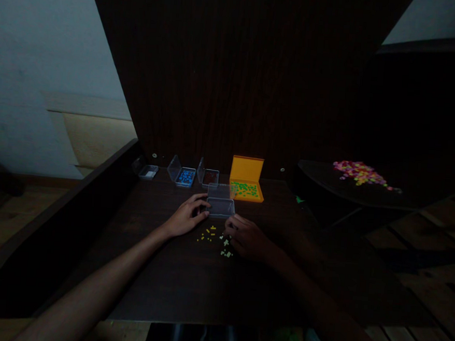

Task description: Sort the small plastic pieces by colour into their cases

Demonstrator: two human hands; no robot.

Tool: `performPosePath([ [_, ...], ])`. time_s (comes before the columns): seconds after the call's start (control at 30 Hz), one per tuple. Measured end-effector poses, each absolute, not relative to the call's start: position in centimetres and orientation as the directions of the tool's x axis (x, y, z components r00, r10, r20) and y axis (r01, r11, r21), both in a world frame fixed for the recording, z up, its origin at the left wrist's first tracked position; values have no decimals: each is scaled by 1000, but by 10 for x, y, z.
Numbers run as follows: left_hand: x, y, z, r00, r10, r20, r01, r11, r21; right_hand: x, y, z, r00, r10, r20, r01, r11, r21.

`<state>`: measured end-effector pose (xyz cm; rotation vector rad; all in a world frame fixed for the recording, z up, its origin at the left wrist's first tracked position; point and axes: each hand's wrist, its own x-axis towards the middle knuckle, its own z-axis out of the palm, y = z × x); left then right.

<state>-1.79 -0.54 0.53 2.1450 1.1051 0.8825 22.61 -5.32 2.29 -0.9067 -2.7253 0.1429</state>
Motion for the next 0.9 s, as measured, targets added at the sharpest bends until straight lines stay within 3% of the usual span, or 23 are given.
performPosePath([
  [0.23,-18,-6,6,439,854,281,482,-488,728,232,-50,23,-699,640,318,589,768,-253],
  [0.9,-18,-6,8,434,862,260,479,-466,744,239,-43,16,-675,665,319,560,744,-366],
])
